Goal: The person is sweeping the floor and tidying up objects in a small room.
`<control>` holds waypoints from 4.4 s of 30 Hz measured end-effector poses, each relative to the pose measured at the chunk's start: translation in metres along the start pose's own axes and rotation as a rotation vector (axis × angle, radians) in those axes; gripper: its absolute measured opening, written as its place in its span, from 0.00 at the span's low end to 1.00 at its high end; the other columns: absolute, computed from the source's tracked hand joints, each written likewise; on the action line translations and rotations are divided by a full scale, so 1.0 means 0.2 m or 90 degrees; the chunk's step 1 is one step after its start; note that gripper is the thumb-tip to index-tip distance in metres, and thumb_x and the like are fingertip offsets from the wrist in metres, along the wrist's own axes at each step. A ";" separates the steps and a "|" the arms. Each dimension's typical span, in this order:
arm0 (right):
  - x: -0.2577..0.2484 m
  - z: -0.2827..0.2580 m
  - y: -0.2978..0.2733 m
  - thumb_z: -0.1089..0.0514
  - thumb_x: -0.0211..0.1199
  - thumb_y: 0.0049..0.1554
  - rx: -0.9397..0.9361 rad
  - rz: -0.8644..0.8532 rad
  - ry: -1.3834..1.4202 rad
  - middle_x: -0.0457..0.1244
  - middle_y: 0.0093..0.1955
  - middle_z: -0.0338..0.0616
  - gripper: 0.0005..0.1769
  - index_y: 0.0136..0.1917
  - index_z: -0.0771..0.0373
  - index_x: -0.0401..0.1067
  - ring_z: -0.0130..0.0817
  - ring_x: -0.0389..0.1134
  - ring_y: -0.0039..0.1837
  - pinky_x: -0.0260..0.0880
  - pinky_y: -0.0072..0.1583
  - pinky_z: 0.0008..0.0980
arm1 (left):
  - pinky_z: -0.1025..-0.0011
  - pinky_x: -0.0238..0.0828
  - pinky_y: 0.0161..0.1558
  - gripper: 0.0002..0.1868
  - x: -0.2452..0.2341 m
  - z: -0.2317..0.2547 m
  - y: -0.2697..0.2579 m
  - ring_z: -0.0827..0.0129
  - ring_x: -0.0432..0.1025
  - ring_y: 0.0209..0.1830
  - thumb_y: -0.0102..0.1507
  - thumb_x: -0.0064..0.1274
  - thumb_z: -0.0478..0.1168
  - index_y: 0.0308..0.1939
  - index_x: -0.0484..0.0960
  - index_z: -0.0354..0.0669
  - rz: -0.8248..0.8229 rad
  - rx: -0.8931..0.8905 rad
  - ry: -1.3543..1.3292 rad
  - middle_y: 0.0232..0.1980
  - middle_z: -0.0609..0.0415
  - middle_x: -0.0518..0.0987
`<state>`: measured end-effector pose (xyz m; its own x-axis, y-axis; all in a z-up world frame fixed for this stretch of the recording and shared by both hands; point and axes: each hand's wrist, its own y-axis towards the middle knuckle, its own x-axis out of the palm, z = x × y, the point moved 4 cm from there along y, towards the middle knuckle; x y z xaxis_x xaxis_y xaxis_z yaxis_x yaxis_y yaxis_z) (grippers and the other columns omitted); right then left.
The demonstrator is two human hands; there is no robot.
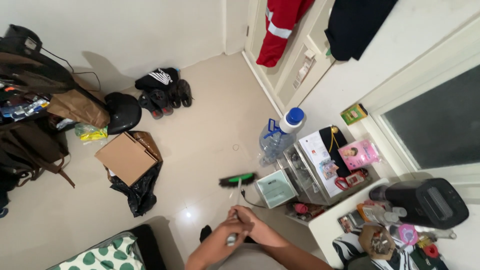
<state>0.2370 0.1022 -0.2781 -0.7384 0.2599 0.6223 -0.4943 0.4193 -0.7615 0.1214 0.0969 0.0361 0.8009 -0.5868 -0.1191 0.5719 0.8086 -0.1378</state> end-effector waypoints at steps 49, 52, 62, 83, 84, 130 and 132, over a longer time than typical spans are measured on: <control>-0.81 -0.28 0.82 0.58 0.56 0.59 -0.161 -0.054 -0.200 0.59 0.34 0.43 0.11 0.36 0.65 0.65 0.32 0.61 0.37 0.65 0.41 0.32 | 0.62 0.69 0.58 0.04 0.15 -0.63 0.33 0.53 0.73 0.54 0.61 0.56 0.29 0.39 0.78 0.34 -0.155 0.183 0.103 0.49 0.44 0.77; -0.63 -0.41 0.70 0.60 0.54 0.59 -0.093 0.019 -0.197 0.61 0.33 0.43 0.12 0.36 0.67 0.66 0.32 0.62 0.35 0.65 0.40 0.32 | 0.63 0.70 0.57 0.05 0.12 -0.55 0.41 0.54 0.74 0.53 0.62 0.55 0.30 0.42 0.78 0.34 -0.111 0.144 0.083 0.50 0.45 0.77; -0.15 -0.60 0.06 0.61 0.55 0.57 -0.119 0.105 -0.214 0.58 0.27 0.37 0.14 0.30 0.63 0.64 0.29 0.57 0.29 0.58 0.33 0.30 | 0.58 0.59 0.64 0.06 0.12 -0.15 0.47 0.53 0.71 0.54 0.56 0.55 0.26 0.35 0.78 0.35 -0.072 0.183 0.173 0.46 0.47 0.78; -0.22 -0.72 0.49 0.65 0.52 0.58 -0.062 0.149 -0.110 0.55 0.26 0.38 0.13 0.31 0.65 0.62 0.26 0.54 0.29 0.55 0.31 0.27 | 0.63 0.66 0.59 0.07 0.04 -0.20 0.55 0.55 0.72 0.49 0.58 0.53 0.25 0.30 0.71 0.35 0.095 0.134 0.036 0.43 0.46 0.76; -0.15 -0.64 0.42 0.65 0.52 0.58 -0.060 0.147 -0.115 0.55 0.26 0.38 0.13 0.31 0.65 0.62 0.26 0.54 0.29 0.55 0.31 0.27 | 0.63 0.66 0.59 0.07 0.00 -0.14 0.48 0.55 0.72 0.49 0.58 0.53 0.25 0.30 0.71 0.35 0.100 0.134 0.036 0.43 0.46 0.76; 1.37 -0.08 0.74 0.57 0.54 0.63 0.242 -0.251 0.355 0.61 0.36 0.38 0.08 0.43 0.63 0.64 0.32 0.62 0.39 0.67 0.45 0.31 | 0.54 0.59 0.66 0.15 -1.30 -0.71 -0.15 0.59 0.72 0.35 0.62 0.62 0.30 0.28 0.70 0.36 0.086 0.140 -0.040 0.30 0.46 0.72; 1.39 -0.14 0.85 0.55 0.54 0.63 0.232 -0.254 0.219 0.63 0.38 0.39 0.09 0.45 0.63 0.66 0.33 0.65 0.40 0.69 0.46 0.32 | 0.58 0.64 0.60 0.17 -1.37 -0.68 -0.10 0.60 0.74 0.36 0.62 0.65 0.32 0.26 0.71 0.39 -0.008 0.035 -0.014 0.29 0.46 0.74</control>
<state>-0.0403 0.2698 -0.2299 -0.3053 0.4341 0.8475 -0.8697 0.2353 -0.4338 -0.1341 0.2365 -0.0631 0.7972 -0.5961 -0.0960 0.5900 0.8028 -0.0854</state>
